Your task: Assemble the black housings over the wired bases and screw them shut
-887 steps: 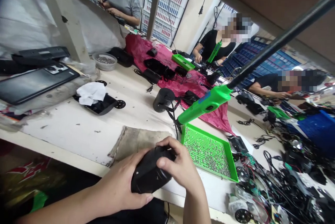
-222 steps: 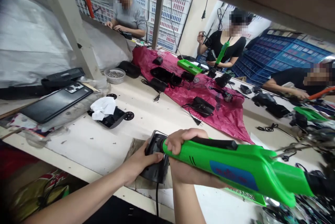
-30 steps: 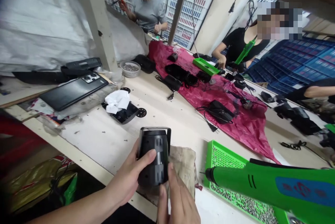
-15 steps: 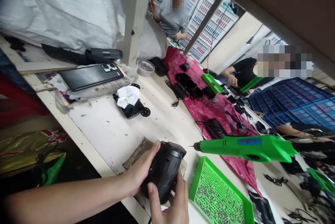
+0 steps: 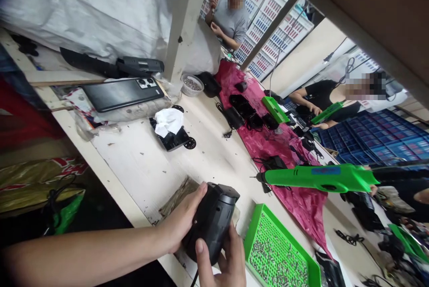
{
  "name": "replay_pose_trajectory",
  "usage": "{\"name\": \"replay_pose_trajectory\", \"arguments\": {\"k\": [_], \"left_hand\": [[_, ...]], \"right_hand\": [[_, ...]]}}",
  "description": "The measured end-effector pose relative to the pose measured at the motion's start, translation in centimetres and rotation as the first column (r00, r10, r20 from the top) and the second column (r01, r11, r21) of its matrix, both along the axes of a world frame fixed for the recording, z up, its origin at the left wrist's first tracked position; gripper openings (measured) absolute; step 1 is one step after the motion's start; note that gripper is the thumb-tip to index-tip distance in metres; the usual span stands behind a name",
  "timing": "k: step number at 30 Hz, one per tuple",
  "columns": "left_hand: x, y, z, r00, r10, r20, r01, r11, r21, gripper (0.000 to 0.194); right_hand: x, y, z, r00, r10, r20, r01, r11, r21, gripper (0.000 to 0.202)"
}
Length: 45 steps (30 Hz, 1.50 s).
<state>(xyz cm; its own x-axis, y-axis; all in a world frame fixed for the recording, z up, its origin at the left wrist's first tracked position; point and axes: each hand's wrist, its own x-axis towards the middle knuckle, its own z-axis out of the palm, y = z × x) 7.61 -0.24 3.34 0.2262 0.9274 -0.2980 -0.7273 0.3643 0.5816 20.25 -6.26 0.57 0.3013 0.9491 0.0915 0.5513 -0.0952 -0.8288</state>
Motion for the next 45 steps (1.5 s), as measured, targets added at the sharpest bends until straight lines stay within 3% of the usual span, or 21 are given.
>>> {"name": "replay_pose_trajectory", "arguments": {"k": [8,13,18,20,22,25,26,27,28,29,31,33,35,38,42,45], "left_hand": [[0.2,-0.2,0.3,0.999,0.044,0.011,-0.044,0.996,-0.074,0.054],[0.3,0.0,0.0,0.999,-0.001,-0.037,-0.001,0.998,-0.069,0.063],[-1.0,0.1,-0.6,0.964,-0.107,-0.243,0.124,0.991,0.057,0.070],[-1.6,0.1,-0.9,0.922,-0.157,-0.354,0.213,0.969,0.126,0.091],[-2.1,0.0,-1.1,0.890,-0.152,-0.431,0.228,0.965,0.130,0.109],[-2.6,0.0,-1.2,0.895,-0.125,-0.427,0.175,0.981,0.080,0.093],[-2.7,0.0,-1.2,0.908,-0.136,-0.396,0.176,0.982,0.066,0.084],[-2.8,0.0,-1.1,0.919,-0.155,-0.362,0.188,0.980,0.057,0.077],[-2.9,0.0,-1.1,0.927,-0.174,-0.332,0.203,0.978,0.055,0.072],[-3.0,-0.1,-1.0,0.932,-0.191,-0.309,0.217,0.975,0.052,0.066],[-3.2,-0.1,-0.9,0.933,-0.234,-0.272,0.252,0.967,0.030,0.060],[-3.3,-0.2,-0.9,0.936,-0.260,-0.239,0.262,0.965,-0.024,0.060],[-3.5,-0.4,-1.0,0.942,-0.263,-0.207,0.253,0.965,-0.076,0.063],[-3.8,-0.5,-1.0,0.951,-0.251,-0.179,0.236,0.966,-0.102,0.065],[-3.9,-0.4,-0.9,0.942,-0.288,-0.170,0.279,0.957,-0.073,0.062],[-4.1,-0.3,-1.0,0.928,-0.335,-0.166,0.338,0.941,-0.012,0.057]], "right_hand": [[0.0,0.1,0.1,0.990,0.042,0.137,-0.048,0.998,0.041,0.068],[0.0,0.3,0.6,0.996,-0.063,-0.063,0.062,0.998,-0.019,0.069],[-1.1,0.8,0.5,0.981,-0.131,-0.141,0.130,0.991,-0.020,0.071],[-1.7,0.6,0.8,0.987,-0.104,-0.122,0.106,0.994,0.009,0.070],[-1.6,0.1,1.9,0.998,-0.037,-0.056,0.040,0.998,0.052,0.060],[0.7,-0.7,5.1,0.990,-0.069,0.124,0.034,0.965,0.261,0.029],[2.0,-0.7,6.3,0.971,-0.181,0.159,0.107,0.914,0.391,0.024],[3.3,-0.4,7.5,0.952,-0.284,0.115,0.194,0.849,0.492,0.027],[4.5,0.1,8.6,0.953,-0.304,-0.005,0.260,0.807,0.530,0.035],[5.5,1.0,9.4,0.954,-0.270,-0.132,0.298,0.799,0.522,0.044],[6.2,3.3,10.4,0.952,-0.219,-0.215,0.299,0.814,0.497,0.066],[5.3,5.7,10.6,0.933,-0.015,-0.359,0.169,0.899,0.404,0.087],[3.7,7.3,10.6,0.903,0.060,-0.426,0.144,0.892,0.429,0.083],[1.8,7.6,10.7,0.849,0.099,-0.519,0.174,0.874,0.453,0.070],[2.2,6.4,11.2,0.792,0.280,-0.542,0.013,0.881,0.473,0.067],[2.9,5.6,11.5,0.770,0.373,-0.518,-0.040,0.838,0.544,0.063]]}}
